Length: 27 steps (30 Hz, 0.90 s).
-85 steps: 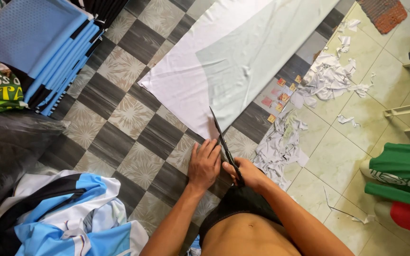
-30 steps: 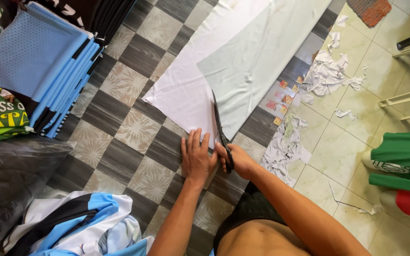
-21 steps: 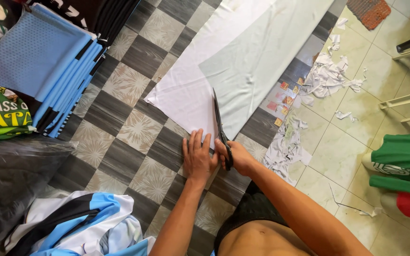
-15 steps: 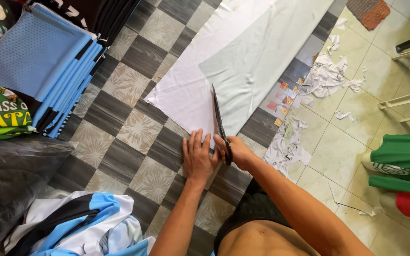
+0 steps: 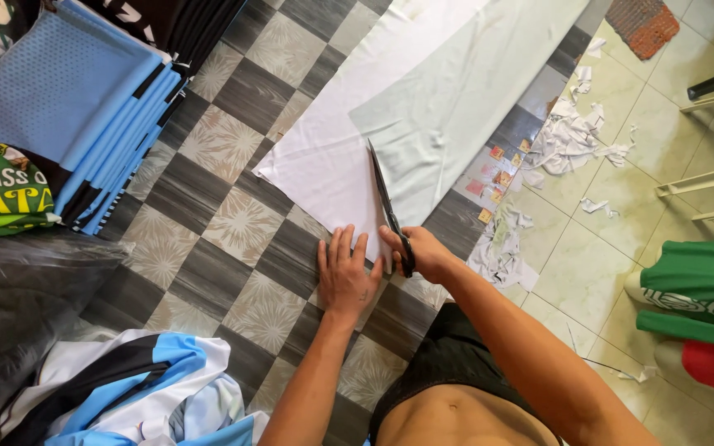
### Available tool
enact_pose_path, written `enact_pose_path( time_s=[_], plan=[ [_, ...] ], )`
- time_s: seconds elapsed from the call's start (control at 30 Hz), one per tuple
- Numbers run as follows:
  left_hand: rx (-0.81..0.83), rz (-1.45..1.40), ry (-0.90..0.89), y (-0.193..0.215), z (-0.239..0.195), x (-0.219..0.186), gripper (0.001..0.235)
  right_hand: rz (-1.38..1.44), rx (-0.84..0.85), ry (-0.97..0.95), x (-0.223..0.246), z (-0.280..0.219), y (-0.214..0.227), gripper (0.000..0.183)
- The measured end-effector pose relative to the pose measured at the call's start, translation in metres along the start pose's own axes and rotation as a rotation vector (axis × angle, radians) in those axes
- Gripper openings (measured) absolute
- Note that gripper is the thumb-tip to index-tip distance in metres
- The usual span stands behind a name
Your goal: Cutting fabric into specific pattern pieces using tailor's scissors on a cutting table.
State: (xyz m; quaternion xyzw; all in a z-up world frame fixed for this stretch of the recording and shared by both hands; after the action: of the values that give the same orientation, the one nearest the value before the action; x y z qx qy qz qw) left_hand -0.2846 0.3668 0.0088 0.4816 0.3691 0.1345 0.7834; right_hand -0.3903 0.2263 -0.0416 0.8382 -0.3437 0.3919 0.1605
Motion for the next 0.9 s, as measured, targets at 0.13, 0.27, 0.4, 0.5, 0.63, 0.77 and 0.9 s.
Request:
enact_pose_path(
  time_s=[0.13, 0.27, 0.4, 0.5, 0.63, 0.77, 0.9],
  plan=[
    [0.011, -0.024, 0.002, 0.002, 0.0, -0.002, 0.061, -0.012, 0.03, -0.037, 0.012, 0.004, 0.002, 0.063],
    [0.016, -0.026, 0.005, 0.01, 0.003, -0.005, 0.059, -0.036, 0.025, -0.012, 0.022, 0.01, 0.008, 0.06],
    [-0.005, -0.026, -0.004, 0.004, 0.0, -0.002, 0.057, -0.129, 0.045, -0.005, 0.036, 0.008, 0.02, 0.058],
    [-0.014, -0.034, -0.006, 0.002, 0.0, -0.002, 0.058, -0.116, 0.091, -0.041, 0.038, 0.018, 0.022, 0.061],
    [-0.016, -0.034, -0.009, 0.003, 0.0, -0.002, 0.058, -0.136, 0.101, -0.029, 0.044, 0.03, 0.03, 0.059],
    [-0.018, -0.047, -0.002, 0.003, 0.001, -0.002, 0.058, -0.127, 0.097, -0.037, 0.045, 0.035, 0.038, 0.056],
    [-0.032, -0.039, -0.006, 0.004, 0.002, -0.001, 0.058, -0.179, 0.153, -0.034, 0.049, 0.053, 0.039, 0.066]
  ],
)
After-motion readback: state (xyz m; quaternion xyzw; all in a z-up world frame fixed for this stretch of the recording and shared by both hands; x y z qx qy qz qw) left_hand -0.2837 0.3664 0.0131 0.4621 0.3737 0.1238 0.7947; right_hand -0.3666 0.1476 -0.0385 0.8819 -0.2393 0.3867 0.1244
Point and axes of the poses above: each hand's wrist, its own z-axis towards the middle knuckle, its own y-axis out of the back of the hand, x = y × z, the point moved 10 cm from there along z, towards the middle knuckle, and after that the axes turned 8 degrees about y, right-handed, at the moved point
